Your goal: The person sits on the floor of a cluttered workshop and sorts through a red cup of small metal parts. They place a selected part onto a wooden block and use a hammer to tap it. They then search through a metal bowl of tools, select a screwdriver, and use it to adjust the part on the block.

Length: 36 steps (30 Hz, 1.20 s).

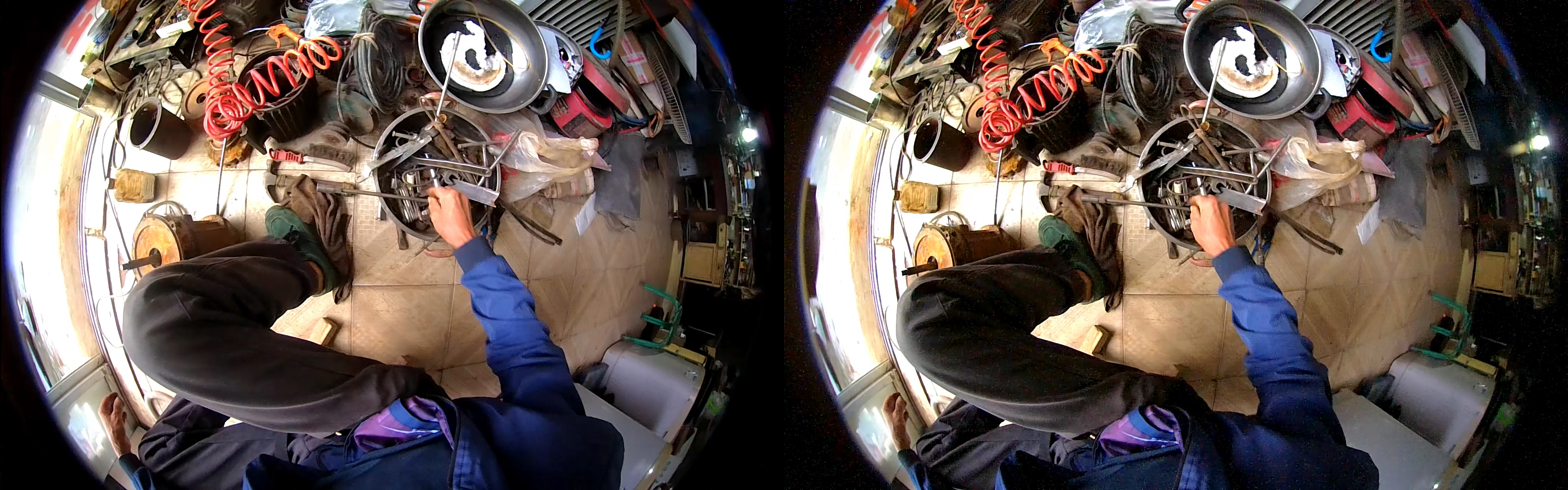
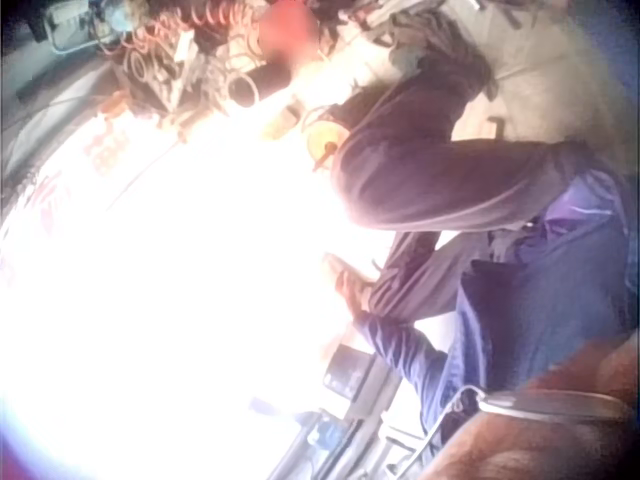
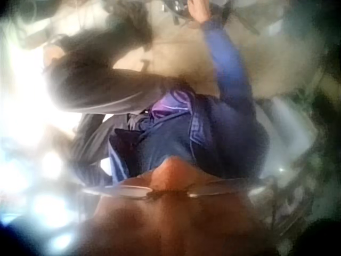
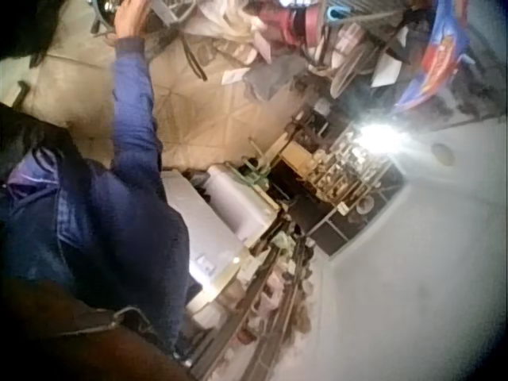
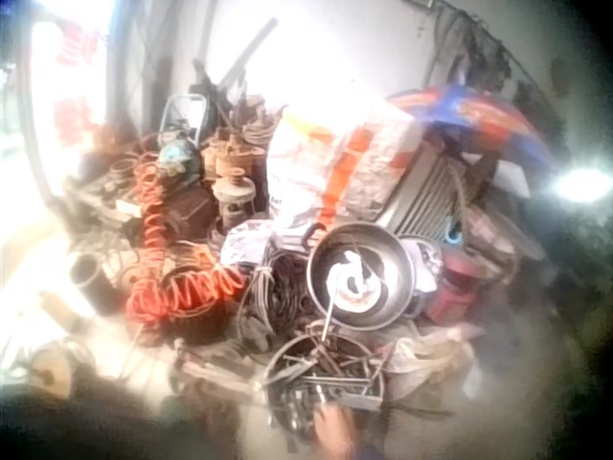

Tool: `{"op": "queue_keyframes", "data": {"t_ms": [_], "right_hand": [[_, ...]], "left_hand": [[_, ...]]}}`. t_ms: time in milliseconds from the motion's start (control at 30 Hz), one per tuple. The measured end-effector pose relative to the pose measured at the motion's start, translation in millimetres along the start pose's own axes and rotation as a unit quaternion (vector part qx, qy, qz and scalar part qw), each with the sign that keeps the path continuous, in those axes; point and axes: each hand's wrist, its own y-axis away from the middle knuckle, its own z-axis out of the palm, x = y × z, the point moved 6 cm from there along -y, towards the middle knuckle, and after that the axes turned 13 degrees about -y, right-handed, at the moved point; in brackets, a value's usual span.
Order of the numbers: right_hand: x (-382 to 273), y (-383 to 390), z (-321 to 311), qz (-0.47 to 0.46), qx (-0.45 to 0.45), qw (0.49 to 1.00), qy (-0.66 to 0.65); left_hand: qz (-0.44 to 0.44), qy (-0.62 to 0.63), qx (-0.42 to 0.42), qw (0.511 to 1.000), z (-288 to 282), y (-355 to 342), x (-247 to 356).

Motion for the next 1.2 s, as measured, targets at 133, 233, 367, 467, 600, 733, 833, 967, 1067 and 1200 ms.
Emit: {"op": "queue_keyframes", "data": {"t_ms": [133, 233, 367, 467, 600, 733, 833, 967, 1067, 1200], "right_hand": [[26.6, -31.6, 30.9, 0.090, -0.105, 0.982, 0.126], [46.1, -41.7, 45.0, 0.118, -0.160, 0.960, 0.197], [58.5, -31.1, 25.6, 0.031, -0.116, 0.989, -0.088], [76.5, -21.0, 16.2, 0.253, -0.112, 0.933, -0.229], [69.4, -0.8, -22.8, 0.139, -0.033, 0.980, -0.142], [37.2, 30.8, -23.6, 0.107, -0.055, 0.993, 0.001], [28.1, 44.9, -12.6, 0.035, -0.020, 0.990, 0.136], [38.3, 38.8, 5.5, 0.019, 0.000, 0.966, 0.257], [50.8, 23.6, 4.7, 0.010, -0.024, 0.958, 0.286], [48.2, 7.7, -23.4, -0.010, -0.009, 0.977, 0.213]], "left_hand": [[0.024, 0.005, 0.005, 1.000, 3.4, 3.8, 9.1], [0.012, 0.007, 0.031, 0.999, 2.9, 3.0, -6.0], [0.011, 0.007, -0.023, 1.000, 7.3, 3.9, 4.0], [0.005, -0.008, 0.004, 1.000, 6.9, 6.4, -7.2], [-0.028, 0.004, -0.037, 0.999, 10.2, 9.8, 10.4], [-0.025, 0.009, -0.028, 0.999, 7.2, 8.3, -2.7], [-0.020, -0.003, -0.024, 1.000, 6.9, 6.3, -1.3], [-0.028, -0.019, -0.053, 0.998, 5.2, 6.2, 5.4], [-0.029, -0.010, -0.038, 0.999, 6.5, 7.4, 0.2], [-0.007, 0.023, -0.027, 0.999, 5.3, 8.6, -0.6]]}}
